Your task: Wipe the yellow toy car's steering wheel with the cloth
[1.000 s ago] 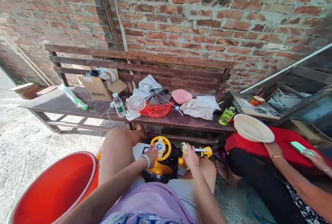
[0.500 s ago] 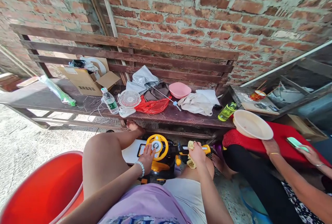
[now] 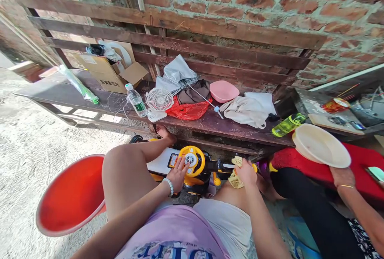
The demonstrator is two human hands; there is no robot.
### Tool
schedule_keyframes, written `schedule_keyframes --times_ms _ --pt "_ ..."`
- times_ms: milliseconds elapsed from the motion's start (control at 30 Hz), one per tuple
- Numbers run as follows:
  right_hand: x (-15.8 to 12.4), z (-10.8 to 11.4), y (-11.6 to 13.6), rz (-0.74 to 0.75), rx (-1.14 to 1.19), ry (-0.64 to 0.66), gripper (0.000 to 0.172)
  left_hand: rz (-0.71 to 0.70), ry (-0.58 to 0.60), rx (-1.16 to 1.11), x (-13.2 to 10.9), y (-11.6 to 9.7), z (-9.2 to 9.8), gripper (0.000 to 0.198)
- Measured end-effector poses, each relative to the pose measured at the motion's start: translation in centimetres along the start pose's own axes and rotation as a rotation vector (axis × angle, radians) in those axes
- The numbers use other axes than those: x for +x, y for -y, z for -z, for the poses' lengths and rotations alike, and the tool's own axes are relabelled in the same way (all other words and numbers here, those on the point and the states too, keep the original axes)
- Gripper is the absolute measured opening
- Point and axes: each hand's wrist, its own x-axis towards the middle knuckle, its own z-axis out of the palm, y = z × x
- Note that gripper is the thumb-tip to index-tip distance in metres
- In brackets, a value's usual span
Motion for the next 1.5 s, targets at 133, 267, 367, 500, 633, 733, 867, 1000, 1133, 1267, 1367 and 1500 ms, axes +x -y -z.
schedule_keyframes --times_ms 133,267,367,500,633,733,867,1000,1133,1267,1367,1500 --pt "1.1 0.2 -0.1 -0.080 0.169 0.009 0.038 0.001 0.012 -0.043 -0.3 0.2 0.7 0.092" --pt "0.9 0.2 3.3 0.056 0.718 -0.089 0.037 0.035 0.019 -0.133 -1.0 0.1 2.3 0.084" --pt "-0.1 0.6 8.0 0.231 0.918 -0.203 0.044 0.026 0.003 -0.165 -1.3 0.1 2.7 0.083" --pt "-1.8 0.7 15.3 0.514 0.706 -0.145 0.051 0.029 0.011 -0.117 -1.3 0.0 1.9 0.089" --pt "-2.9 -0.3 20.2 0.498 0.350 0.038 0.060 0.064 0.015 -0.005 -0.8 0.4 0.2 0.098" --pt "-2.6 -1.3 20.5 0.438 0.325 0.066 0.062 0.031 -0.015 -0.017 -0.4 1.0 -0.9 0.101" --pt "-2.6 -2.5 18.4 0.373 0.452 0.036 0.054 -0.001 -0.050 -0.039 -0.4 1.7 -0.8 0.097" --pt "-5.4 -3.3 16.6 0.288 0.354 0.016 0.053 -0.011 -0.044 -0.075 -0.7 1.6 0.1 0.096" --pt "-9.8 -3.8 15.7 0.319 0.124 0.024 0.059 -0.017 -0.058 -0.152 -0.9 1.5 0.6 0.093" --pt "-12.6 -3.9 14.7 0.347 0.005 0.090 0.054 -0.046 -0.090 -0.240 -0.9 2.0 0.5 0.090" --pt "-12.4 -2.9 13.9 0.403 0.011 0.154 0.053 -0.077 -0.102 -0.295 -0.7 2.4 0.1 0.092" --pt "-8.5 -0.3 15.1 0.472 0.077 0.021 0.054 -0.127 -0.129 -0.358 -0.5 2.9 -0.6 0.093"
